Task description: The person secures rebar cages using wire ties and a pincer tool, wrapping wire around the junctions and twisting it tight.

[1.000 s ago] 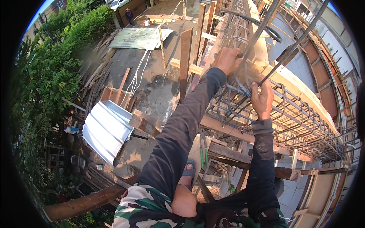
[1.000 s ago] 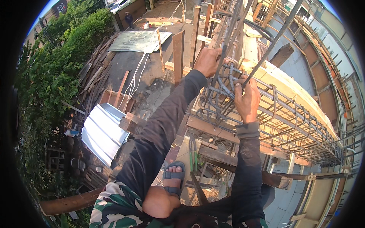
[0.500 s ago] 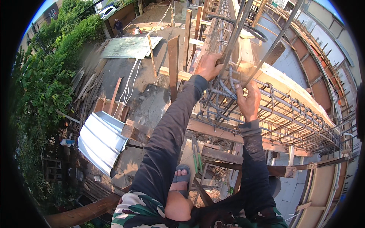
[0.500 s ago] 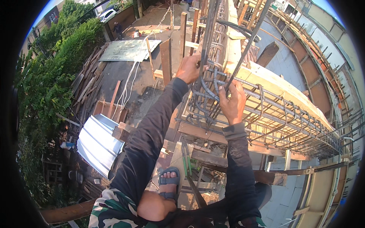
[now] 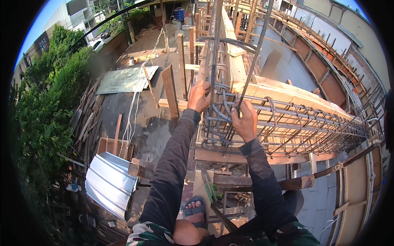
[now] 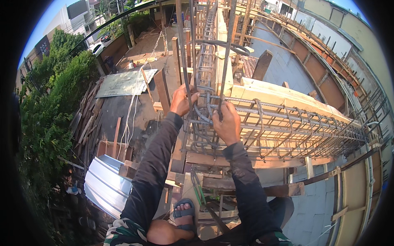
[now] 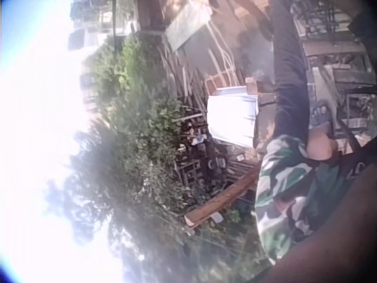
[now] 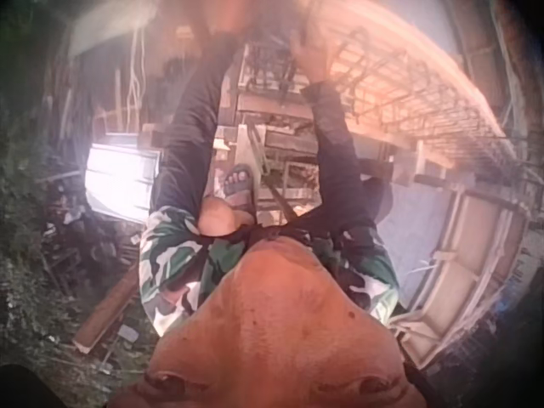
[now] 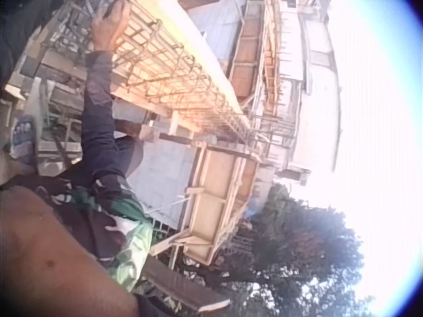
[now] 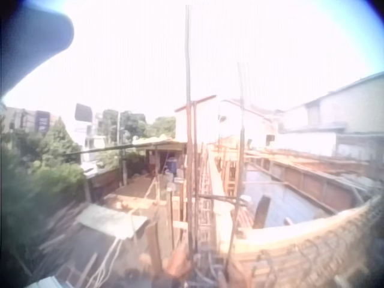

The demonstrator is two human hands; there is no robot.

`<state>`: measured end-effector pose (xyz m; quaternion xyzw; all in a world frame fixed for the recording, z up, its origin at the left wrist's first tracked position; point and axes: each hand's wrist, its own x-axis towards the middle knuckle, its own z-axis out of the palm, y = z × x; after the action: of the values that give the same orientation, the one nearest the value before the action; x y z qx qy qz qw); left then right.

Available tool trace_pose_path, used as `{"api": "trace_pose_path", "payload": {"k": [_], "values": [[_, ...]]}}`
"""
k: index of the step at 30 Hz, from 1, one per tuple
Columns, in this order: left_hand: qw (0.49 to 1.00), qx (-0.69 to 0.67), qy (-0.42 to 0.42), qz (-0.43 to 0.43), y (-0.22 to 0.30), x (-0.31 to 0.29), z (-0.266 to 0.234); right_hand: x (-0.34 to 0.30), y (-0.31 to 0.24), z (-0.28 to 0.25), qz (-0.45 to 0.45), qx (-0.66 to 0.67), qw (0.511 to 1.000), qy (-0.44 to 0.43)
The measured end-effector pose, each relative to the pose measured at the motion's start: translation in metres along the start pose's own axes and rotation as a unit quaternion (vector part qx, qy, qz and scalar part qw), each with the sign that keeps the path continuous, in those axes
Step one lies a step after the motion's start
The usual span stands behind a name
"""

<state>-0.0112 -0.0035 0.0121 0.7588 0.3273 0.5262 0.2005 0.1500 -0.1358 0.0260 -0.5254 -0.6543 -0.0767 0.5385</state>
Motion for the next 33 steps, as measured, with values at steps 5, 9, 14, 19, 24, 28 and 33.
{"api": "trace_pose_path", "payload": {"k": [5, 9, 14, 19, 24, 28, 33], "values": [[0.999, 0.021, 0.013, 0.042, 0.002, -0.001, -0.005, -0.003, 0.006, 0.004, -0.012, -0.014, 1.000, -0.017], [0.996, 0.046, 0.019, 0.072, -0.005, 0.001, -0.002, -0.005, 0.010, 0.005, -0.009, -0.033, 0.999, -0.024], [0.992, 0.059, 0.066, 0.089, -0.020, -0.007, 0.010, -0.006, -0.003, 0.002, -0.017, -0.037, 0.999, -0.033], [0.994, 0.058, 0.046, 0.074, -0.014, -0.006, 0.010, -0.005, 0.001, 0.001, -0.018, -0.038, 0.999, -0.034], [0.988, 0.062, 0.085, 0.110, -0.013, -0.002, 0.010, -0.003, -0.002, 0.001, -0.022, -0.038, 0.999, -0.029], [0.991, 0.073, 0.078, 0.085, -0.009, -0.004, 0.010, -0.004, -0.002, 0.001, -0.025, -0.035, 0.999, -0.028], [0.998, 0.006, 0.023, 0.055, 0.001, -0.001, 0.001, -0.006, -0.001, 0.000, -0.003, -0.023, 0.999, -0.033]]}}
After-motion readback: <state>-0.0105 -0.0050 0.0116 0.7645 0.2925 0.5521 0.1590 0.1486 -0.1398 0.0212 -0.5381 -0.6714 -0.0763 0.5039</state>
